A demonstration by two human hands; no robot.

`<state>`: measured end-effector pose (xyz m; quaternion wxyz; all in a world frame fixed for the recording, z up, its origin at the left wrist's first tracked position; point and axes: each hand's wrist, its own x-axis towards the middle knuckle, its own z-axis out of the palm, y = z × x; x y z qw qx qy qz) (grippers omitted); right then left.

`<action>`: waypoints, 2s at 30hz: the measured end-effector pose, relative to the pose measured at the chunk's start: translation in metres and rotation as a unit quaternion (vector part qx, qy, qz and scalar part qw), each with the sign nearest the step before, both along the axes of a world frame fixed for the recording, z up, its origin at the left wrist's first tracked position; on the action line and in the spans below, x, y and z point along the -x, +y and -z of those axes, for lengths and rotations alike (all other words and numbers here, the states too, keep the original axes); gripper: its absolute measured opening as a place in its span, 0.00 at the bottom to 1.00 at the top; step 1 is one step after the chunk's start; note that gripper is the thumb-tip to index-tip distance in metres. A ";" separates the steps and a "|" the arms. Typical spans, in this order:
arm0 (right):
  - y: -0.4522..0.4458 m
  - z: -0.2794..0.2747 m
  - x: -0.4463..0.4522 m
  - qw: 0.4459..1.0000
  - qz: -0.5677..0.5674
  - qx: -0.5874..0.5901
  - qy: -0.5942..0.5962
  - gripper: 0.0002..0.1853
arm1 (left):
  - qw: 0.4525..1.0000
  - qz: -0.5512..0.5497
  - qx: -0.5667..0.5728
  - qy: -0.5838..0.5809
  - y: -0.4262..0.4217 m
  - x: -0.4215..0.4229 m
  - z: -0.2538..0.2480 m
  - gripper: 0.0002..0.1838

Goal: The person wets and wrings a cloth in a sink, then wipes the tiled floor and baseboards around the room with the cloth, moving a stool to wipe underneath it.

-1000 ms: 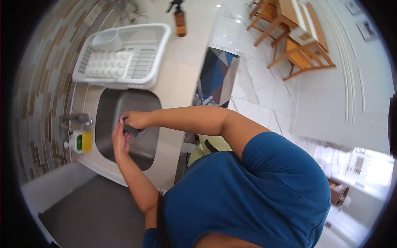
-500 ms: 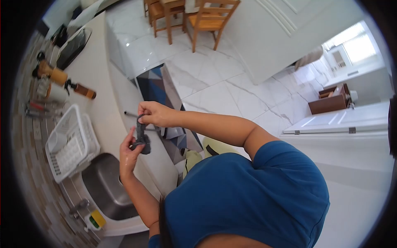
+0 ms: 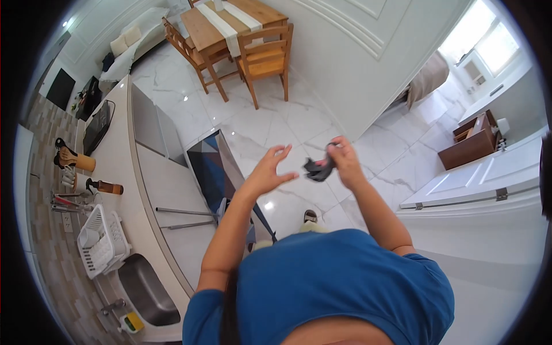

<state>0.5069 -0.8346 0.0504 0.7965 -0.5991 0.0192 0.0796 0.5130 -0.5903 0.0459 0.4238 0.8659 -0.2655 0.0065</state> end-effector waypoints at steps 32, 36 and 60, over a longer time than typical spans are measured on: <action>0.035 0.087 -0.596 0.946 -0.093 0.001 0.311 0.43 | 0.948 -0.314 -0.046 -0.003 0.116 -0.573 0.077 0.38; 0.068 0.119 -0.689 0.935 -0.035 -0.008 0.353 0.43 | 0.939 -0.299 -0.158 -0.055 0.109 -0.663 0.123 0.38; 0.062 0.150 -0.807 0.905 -0.027 -0.051 0.422 0.12 | 0.959 -0.142 -0.135 0.203 0.120 -0.722 0.089 0.23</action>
